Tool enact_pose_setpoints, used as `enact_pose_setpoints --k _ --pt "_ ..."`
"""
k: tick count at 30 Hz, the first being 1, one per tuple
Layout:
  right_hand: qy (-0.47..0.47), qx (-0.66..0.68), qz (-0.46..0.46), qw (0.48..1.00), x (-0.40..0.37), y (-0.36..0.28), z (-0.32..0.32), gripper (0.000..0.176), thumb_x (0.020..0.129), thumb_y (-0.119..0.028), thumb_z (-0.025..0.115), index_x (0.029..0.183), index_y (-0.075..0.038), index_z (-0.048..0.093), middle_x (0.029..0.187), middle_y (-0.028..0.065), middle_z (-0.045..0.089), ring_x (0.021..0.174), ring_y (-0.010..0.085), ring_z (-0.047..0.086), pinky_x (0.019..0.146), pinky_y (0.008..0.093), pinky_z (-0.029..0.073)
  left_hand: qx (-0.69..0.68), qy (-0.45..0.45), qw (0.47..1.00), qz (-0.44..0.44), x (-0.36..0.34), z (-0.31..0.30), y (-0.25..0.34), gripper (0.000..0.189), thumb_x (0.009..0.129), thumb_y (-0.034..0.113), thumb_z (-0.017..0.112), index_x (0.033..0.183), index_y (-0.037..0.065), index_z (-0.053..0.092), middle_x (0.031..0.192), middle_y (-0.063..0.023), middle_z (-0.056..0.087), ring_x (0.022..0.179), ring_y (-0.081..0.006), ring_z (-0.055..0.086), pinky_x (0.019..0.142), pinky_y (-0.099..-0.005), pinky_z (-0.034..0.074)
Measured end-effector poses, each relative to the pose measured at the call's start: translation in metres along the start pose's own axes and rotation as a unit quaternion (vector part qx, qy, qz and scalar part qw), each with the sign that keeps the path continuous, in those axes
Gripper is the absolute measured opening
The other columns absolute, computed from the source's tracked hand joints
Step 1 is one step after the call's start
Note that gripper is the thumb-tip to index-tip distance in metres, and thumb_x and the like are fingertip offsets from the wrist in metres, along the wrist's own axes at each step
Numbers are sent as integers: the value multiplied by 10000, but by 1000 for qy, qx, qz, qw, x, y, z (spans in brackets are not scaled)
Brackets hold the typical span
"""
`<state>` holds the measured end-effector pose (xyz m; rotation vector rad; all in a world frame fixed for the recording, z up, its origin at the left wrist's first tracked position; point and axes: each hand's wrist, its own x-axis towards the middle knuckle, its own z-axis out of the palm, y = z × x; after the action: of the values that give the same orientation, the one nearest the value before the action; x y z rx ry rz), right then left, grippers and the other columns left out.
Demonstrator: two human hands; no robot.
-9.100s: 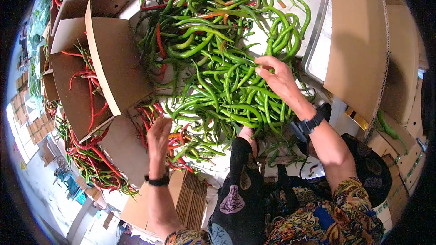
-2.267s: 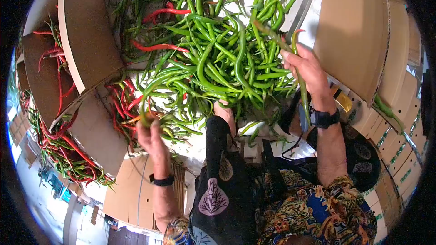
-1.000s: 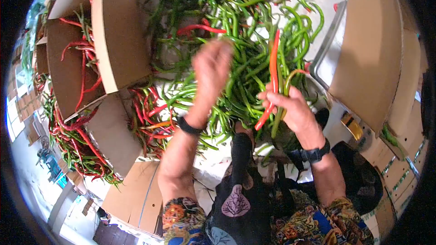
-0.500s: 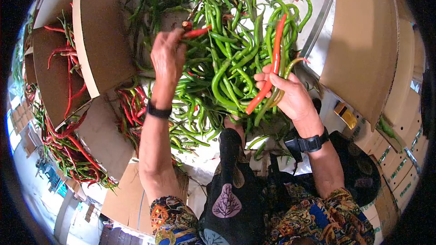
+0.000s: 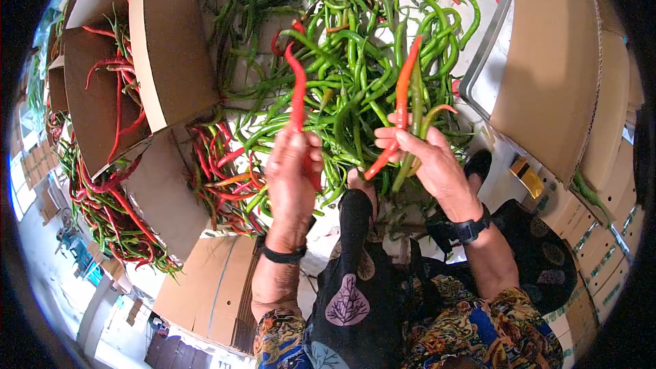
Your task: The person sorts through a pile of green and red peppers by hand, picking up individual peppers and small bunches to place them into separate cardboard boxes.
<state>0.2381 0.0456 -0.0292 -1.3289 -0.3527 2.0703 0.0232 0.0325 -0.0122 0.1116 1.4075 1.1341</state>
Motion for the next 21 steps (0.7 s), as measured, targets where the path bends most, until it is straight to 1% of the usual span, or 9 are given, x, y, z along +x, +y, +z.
enact_pose_setpoints --k 2,4,6,9,10,12,15,18,21 --pt "3 27 13 1000 5 9 8 370 946 -228 582 1239 -15 510 1111 114 637 1003 192 620 832 301 499 251 -38 967 19 -14 10 -18 278 945 165 543 1192 42 582 946 -26 614 764 -104 551 656 -222 445" --pt "5 92 10 996 8 20 13 390 932 -249 610 1238 -26 515 1112 71 625 1028 147 590 871 284 470 325 -131 913 210 -13 26 -48 360 890 115 591 1236 20 564 1229 -124 550 1092 -233 534 896 -332 460" --pt "25 40 -63 997 13 16 21 366 907 -220 641 1204 -32 540 1087 42 618 1018 117 569 907 272 440 475 -159 810 306 -16 41 -50 403 877 103 597 1267 17 543 1321 -155 489 1206 -267 470 1006 -373 394" --pt "55 46 -17 997 16 16 -6 317 891 -150 633 1170 -19 562 1048 53 628 990 136 583 909 272 440 357 -271 878 166 -2 27 -46 417 922 160 556 1314 27 507 1300 -148 513 1185 -271 498 1016 -374 381" --pt "43 50 11 998 16 13 -11 309 878 -124 616 1160 -10 568 1057 70 635 1000 150 589 919 280 439 279 -222 931 75 -2 28 -43 378 928 141 545 1275 -6 518 1205 -169 574 1134 -288 531 984 -358 397" --pt "1 -30 -14 999 13 3 -14 341 860 -111 594 1180 0 561 1076 83 637 1012 158 590 939 295 433 353 -182 909 124 5 28 -48 356 947 158 533 1262 -7 526 1188 -145 585 1123 -230 540 959 -325 416" --pt "-84 -156 -34 984 12 0 -11 394 859 -128 580 1227 7 544 1131 86 625 1018 160 589 955 298 426 102 -197 973 -64 3 41 -63 352 951 185 547 1260 16 539 1141 -51 592 956 -108 564 808 -235 460" --pt "-107 -145 4 984 12 -3 -11 389 866 -132 585 1225 12 541 1149 89 615 1035 162 590 953 298 435 113 -175 977 -56 5 33 -64 309 947 182 547 1205 12 570 1082 -40 622 889 -96 564 763 -232 461" --pt "-27 -89 -12 996 6 -9 -9 314 876 -74 564 1174 16 523 1048 121 634 963 222 630 892 347 487 209 22 971 110 3 7 -26 260 939 204 553 1100 6 607 946 -40 650 808 -116 585 753 -265 469"
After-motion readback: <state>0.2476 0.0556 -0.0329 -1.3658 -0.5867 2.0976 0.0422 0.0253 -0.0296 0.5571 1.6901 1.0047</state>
